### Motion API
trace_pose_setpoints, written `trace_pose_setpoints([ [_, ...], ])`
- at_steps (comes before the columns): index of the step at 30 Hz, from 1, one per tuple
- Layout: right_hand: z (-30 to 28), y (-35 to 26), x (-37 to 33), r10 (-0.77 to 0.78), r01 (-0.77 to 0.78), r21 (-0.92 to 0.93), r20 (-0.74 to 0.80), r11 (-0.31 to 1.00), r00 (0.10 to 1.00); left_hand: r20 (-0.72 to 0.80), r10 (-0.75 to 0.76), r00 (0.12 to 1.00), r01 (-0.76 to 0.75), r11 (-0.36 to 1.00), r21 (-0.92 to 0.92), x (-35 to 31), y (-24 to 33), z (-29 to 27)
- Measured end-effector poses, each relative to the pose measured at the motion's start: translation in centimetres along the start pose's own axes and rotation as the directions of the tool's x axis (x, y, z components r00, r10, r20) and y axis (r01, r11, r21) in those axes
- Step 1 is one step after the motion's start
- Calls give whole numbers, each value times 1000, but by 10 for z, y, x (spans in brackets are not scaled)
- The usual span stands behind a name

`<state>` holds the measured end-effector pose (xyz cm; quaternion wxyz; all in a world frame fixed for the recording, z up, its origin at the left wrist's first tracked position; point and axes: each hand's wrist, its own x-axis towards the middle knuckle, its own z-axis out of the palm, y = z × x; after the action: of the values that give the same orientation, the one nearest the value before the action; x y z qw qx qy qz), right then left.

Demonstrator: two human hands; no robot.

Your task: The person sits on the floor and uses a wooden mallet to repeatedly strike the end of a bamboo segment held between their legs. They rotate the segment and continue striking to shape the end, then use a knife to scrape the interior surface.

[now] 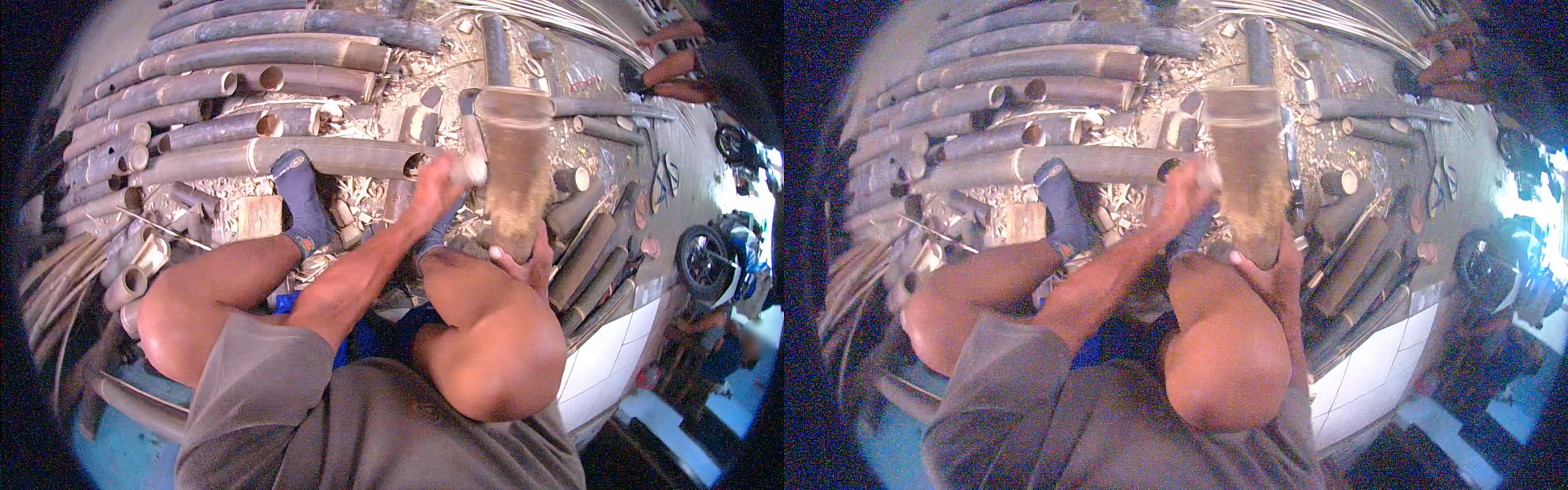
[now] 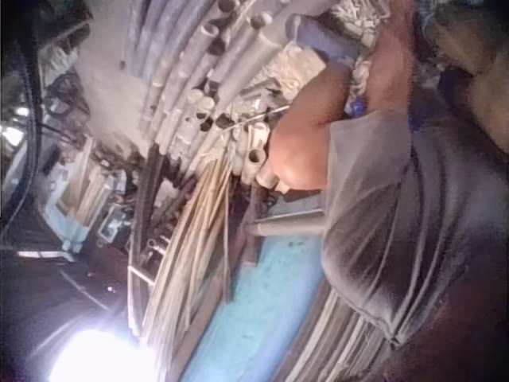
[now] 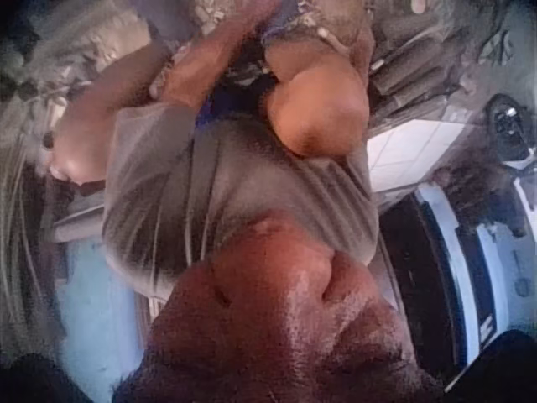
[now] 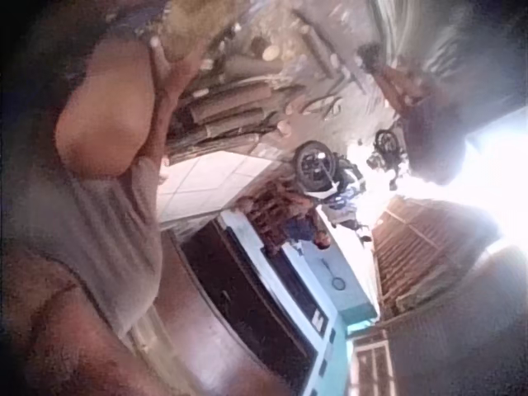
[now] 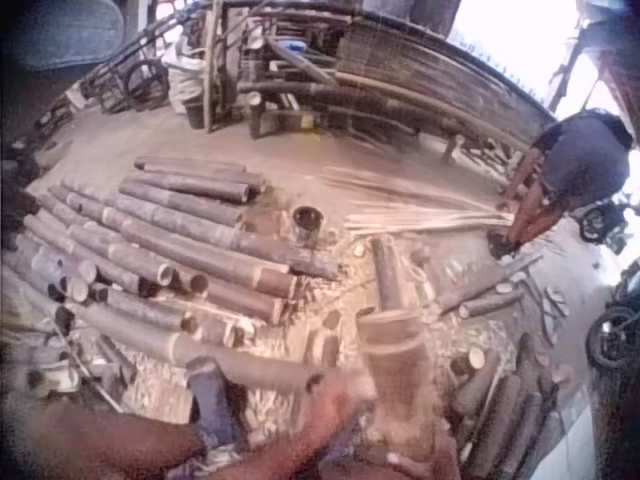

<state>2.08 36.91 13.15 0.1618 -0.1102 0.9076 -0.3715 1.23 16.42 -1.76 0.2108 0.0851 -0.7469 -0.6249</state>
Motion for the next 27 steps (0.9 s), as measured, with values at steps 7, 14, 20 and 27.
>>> trace_pose_setpoints([
  [7, -12, 24, -32, 117, -3, 372, -286, 928, 951, -57, 5, 998, -9, 998, -57, -15, 13, 21],
  [14, 19, 59, -6, -154, 161, 77, -88, 984, 984, -22, 77, 997, -78, 997, -19, -13, 0, 14],
  [20, 7, 39, -6, -160, 160, -44, -7, 986, 987, 104, 195, 975, -191, 981, -42, -25, -14, 7],
  [27, 16, 53, -30, 248, -224, 232, -77, 947, 966, -288, -265, 920, 194, 947, -254, 35, 2, -23],
])
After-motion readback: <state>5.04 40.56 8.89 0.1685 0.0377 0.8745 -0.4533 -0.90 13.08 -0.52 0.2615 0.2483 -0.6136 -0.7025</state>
